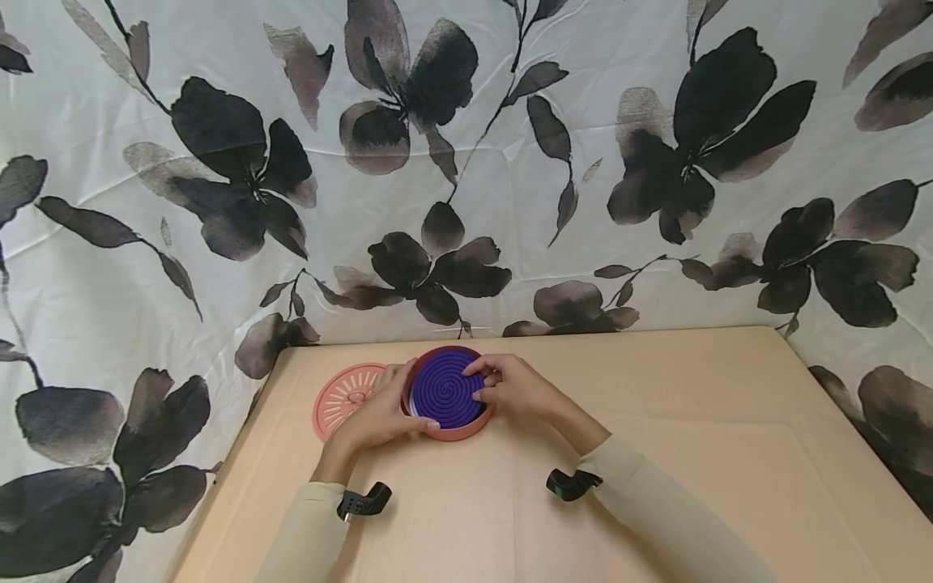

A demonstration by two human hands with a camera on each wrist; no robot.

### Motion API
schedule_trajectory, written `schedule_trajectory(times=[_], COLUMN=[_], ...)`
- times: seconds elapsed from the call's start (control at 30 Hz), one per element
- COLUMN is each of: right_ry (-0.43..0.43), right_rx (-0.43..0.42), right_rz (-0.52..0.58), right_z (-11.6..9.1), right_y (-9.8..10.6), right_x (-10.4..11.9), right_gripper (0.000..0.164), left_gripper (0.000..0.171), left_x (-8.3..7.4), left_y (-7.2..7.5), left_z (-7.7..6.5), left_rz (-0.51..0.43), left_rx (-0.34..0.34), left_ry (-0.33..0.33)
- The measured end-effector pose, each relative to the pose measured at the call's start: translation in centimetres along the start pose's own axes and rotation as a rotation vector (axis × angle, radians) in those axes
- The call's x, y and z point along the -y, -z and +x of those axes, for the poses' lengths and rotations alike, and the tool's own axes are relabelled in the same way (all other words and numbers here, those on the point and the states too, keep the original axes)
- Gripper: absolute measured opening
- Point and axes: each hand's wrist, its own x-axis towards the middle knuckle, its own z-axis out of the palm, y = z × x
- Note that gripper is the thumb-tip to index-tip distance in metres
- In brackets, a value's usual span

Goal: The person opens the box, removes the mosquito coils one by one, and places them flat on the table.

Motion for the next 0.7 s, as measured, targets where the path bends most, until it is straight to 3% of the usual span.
schedule_trajectory(times=[0.37, 0.7], right_ry=[-0.029, -0.036], right_rx=[-0.03, -0.035], right_rz=[0.128, 0.102], right_z=[0.6, 0.2], right_y=[-0.6, -1.5], right_x=[-0.3, 0.6], right_gripper=[0.029, 0.033], left_gripper=[0.126, 0.126], left_x=[0.2, 0.1], left_y=[-0.1, -0.1], left_z=[-0.1, -0.3], left_rz=[0.011, 0.006], left_rx=[-0.001, -0.002], left_ry=[-0.014, -0.001])
